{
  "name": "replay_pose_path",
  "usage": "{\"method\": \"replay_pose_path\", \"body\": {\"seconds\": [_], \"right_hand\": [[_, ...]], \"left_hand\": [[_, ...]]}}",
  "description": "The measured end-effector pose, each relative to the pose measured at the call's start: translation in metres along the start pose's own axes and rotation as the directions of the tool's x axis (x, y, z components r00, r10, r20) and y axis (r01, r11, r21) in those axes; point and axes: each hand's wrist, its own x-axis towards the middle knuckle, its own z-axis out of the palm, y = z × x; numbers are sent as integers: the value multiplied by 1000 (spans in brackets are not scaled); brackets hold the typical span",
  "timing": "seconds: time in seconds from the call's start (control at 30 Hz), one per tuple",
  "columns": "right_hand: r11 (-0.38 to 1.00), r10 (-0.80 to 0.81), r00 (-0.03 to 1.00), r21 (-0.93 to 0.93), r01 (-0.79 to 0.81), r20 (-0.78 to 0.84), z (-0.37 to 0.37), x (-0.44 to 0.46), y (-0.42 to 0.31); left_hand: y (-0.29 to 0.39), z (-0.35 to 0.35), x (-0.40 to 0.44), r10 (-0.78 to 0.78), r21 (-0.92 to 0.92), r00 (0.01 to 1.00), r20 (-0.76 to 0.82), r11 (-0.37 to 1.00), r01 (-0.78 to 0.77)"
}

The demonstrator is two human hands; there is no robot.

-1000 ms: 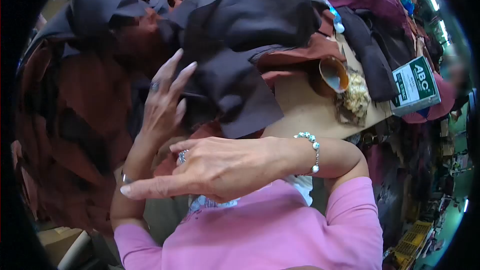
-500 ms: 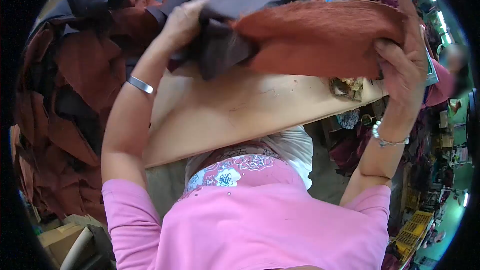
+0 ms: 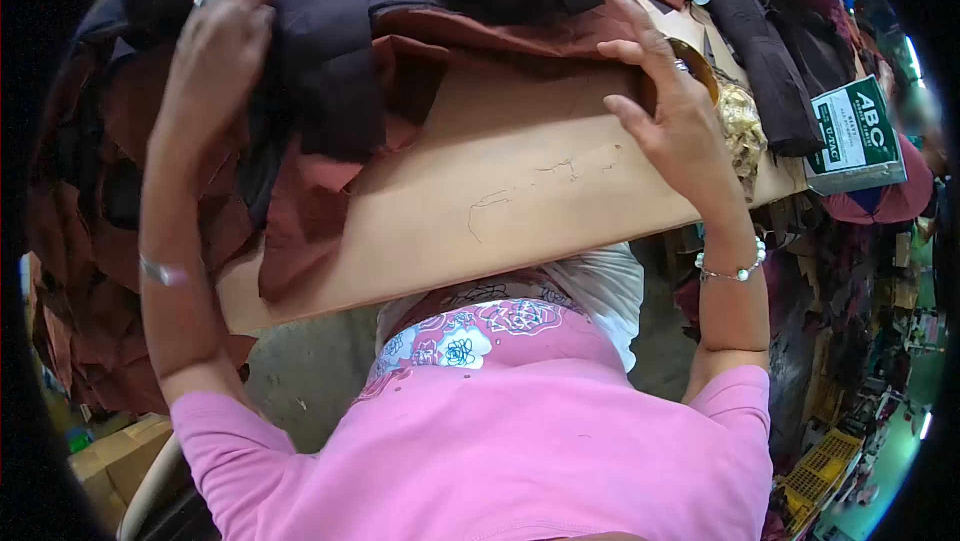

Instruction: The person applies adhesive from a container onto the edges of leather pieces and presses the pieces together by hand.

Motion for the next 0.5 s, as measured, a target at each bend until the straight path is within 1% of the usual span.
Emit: {"method": "replay_pose_path", "body": {"seconds": [0.03, 0.07, 0.1, 0.13, 0.17, 0.2, 0.23, 0.3, 0.33, 0.37, 0.43, 0.5], "right_hand": [[999, -10, 1000, -52, 10, 3, 8, -1, 1], [999, 44, 998, 8, -44, 32, 20, 1, 6], [987, -34, 999, -155, 30, -27, 32, 5, 11], [943, -122, 990, -319, 93, -71, 43, 9, 18], [867, -216, 971, -478, 143, -101, 53, 15, 26], [824, -273, 948, -548, 144, -162, 62, 22, 37], [823, -219, 968, -556, 116, -123, 65, 28, 47], [818, -109, 993, -572, 62, -48, 66, 41, 64], [828, 6, 999, -560, -29, -44, 67, 47, 68], [904, -52, 991, -428, -5, -120, 65, 51, 65], [986, -124, 951, -146, 84, -285, 50, 67, 53], [969, -214, 898, 36, 246, -384, 39, 82, 26]], "left_hand": [[31, -6, -7, -85, -117, 987, 138, 988, 102], [56, -3, -14, -40, -145, 978, 204, 987, 70], [79, 7, -26, -17, -131, 975, 220, 990, 46], [100, 13, -35, -40, -84, 957, 289, 994, 67], [112, 22, -45, -91, -14, 930, 356, 995, 103], [115, 35, -53, -154, 64, 908, 390, 988, 140], [114, 46, -59, -218, 143, 882, 418, 974, 173], [91, 63, -72, -217, 64, 902, 373, 976, 208], [77, 67, -79, -217, 27, 911, 351, 975, 222], [67, 63, -81, -198, 2, 928, 316, 978, 208], [42, 41, -81, -152, 46, 938, 310, 988, 145], [24, 2, -79, -231, 187, 938, 259, 965, 186]]}}
